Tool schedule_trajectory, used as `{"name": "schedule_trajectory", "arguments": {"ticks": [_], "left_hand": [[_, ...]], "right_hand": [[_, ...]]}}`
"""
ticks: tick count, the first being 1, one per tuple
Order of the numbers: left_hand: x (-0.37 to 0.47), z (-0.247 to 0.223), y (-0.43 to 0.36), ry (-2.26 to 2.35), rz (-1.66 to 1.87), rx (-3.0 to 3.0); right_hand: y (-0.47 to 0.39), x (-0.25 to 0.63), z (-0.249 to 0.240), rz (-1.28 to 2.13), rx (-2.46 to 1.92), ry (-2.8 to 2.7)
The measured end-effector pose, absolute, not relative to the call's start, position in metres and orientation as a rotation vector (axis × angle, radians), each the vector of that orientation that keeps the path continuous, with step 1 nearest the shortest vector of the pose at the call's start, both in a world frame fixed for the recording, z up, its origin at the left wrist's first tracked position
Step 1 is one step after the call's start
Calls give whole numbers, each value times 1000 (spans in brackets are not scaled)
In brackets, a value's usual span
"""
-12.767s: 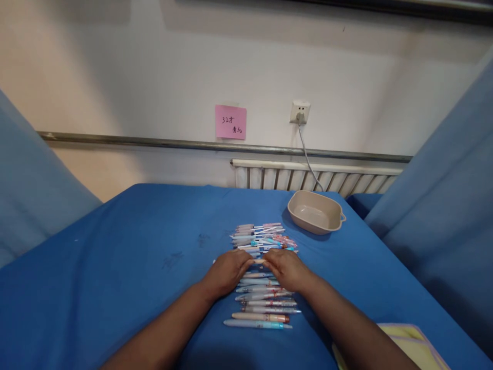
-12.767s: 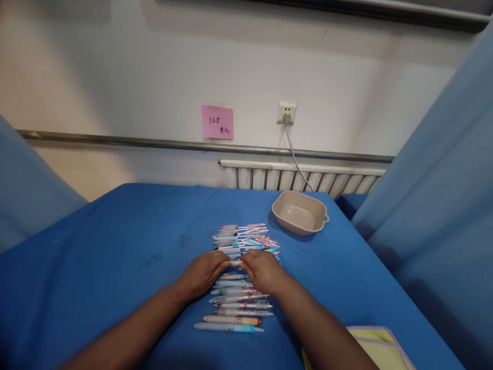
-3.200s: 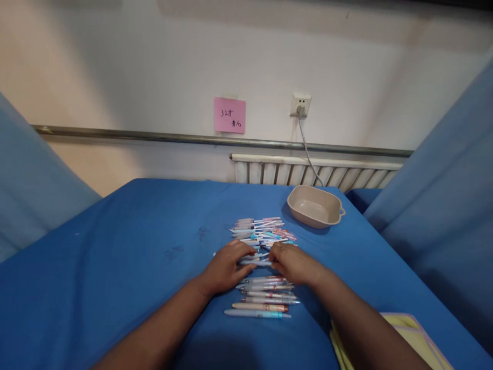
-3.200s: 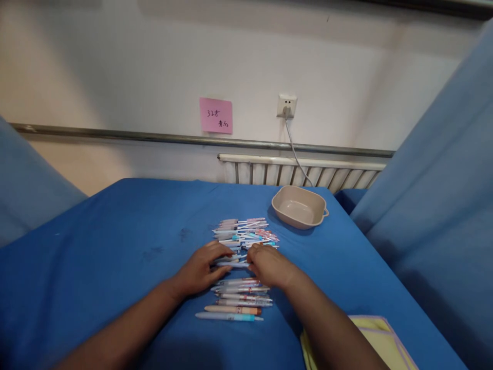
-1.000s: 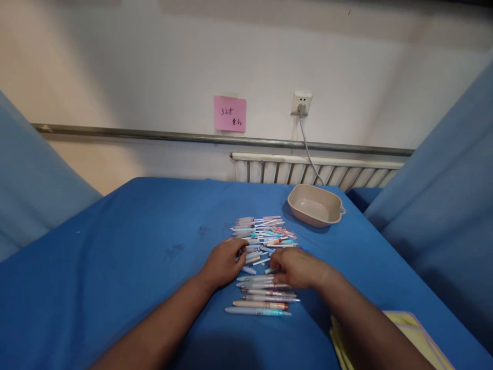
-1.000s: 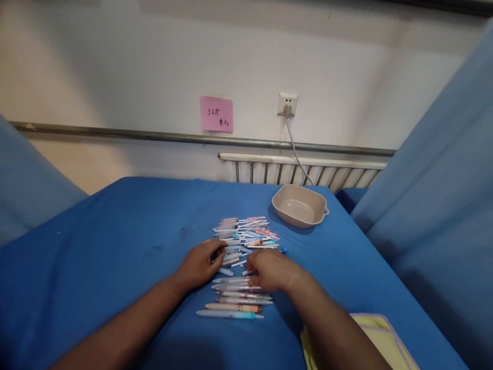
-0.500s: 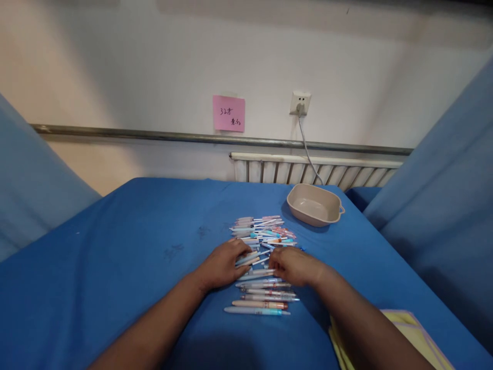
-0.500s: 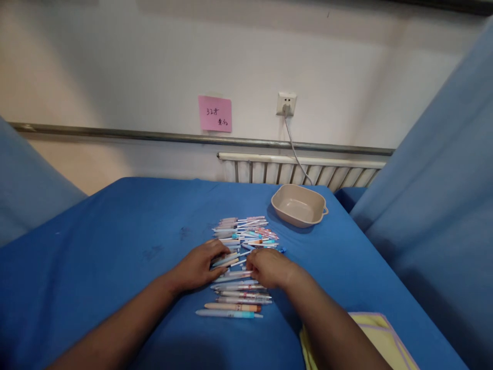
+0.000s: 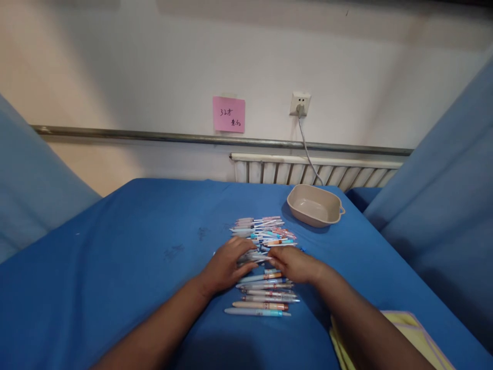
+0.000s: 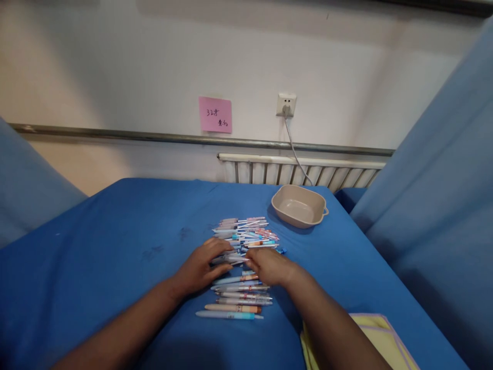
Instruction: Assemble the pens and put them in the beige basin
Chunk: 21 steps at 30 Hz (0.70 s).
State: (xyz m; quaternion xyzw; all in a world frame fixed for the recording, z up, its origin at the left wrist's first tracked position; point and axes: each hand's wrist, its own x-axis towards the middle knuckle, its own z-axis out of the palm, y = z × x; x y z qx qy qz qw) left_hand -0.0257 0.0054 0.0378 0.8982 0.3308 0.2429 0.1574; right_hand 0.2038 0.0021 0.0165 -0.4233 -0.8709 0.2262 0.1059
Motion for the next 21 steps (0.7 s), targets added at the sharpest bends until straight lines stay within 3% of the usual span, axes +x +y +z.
{"name": "schedule_trajectory", "arguments": {"ticks": [9,14,21], "left_hand": [[-24,27,9,1143,493,2625],[-23,32,5,1074,674,2592],[-24,28,6,1162,609,2530]], "right_hand": [[0,196,26,512,-1224,-2548],[-1,193,25,500,-1215,-2565],[-1,194,27,448,-1187,-2557]]}}
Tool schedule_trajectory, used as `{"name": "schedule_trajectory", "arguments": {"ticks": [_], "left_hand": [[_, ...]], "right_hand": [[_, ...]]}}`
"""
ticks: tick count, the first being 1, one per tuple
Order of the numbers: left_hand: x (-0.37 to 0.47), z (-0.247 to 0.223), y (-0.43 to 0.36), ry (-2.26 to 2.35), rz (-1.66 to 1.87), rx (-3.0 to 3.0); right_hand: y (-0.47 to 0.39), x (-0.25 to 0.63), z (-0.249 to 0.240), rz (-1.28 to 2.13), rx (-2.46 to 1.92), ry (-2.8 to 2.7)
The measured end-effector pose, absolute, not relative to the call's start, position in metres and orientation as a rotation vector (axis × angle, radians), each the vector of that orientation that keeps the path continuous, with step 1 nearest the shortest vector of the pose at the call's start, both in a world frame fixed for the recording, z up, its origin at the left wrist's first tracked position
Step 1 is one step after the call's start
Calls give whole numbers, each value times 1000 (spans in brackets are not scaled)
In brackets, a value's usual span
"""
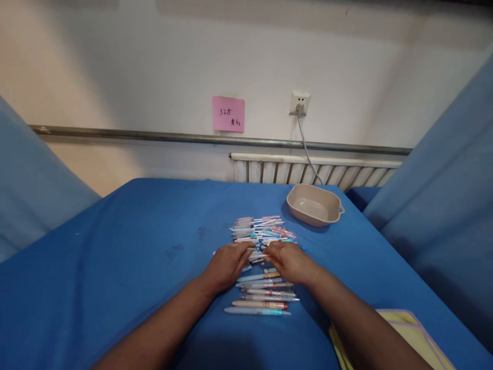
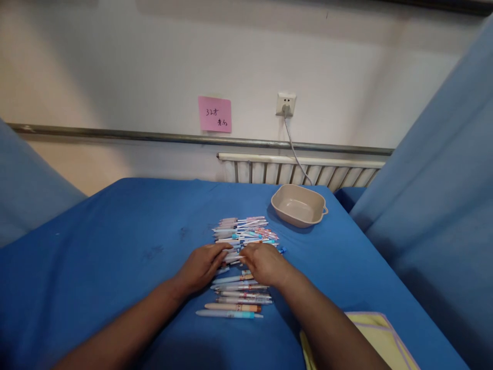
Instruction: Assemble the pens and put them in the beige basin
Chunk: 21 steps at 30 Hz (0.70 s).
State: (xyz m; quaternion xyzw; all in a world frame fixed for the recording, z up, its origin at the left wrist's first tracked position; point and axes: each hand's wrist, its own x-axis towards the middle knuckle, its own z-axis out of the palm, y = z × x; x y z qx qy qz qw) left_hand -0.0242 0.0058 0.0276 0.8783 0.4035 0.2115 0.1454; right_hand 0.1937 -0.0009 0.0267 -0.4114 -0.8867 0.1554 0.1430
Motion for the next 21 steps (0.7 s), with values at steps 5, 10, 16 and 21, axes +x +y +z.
{"name": "schedule_trajectory", "arguments": {"ticks": [5,10,16,21], "left_hand": [[-25,30,6,993,650,2560],[-28,29,6,1061,555,2576],[-33,30,14,1100,465,2606],[-36,31,17,1222,478,2583]], "right_hand": [[-1,195,25,469,-1178,-2539],[3,199,24,457,-1189,-2486],[10,212,25,375,-1289,-2580],[16,226,22,307,-1418,-2595]]}}
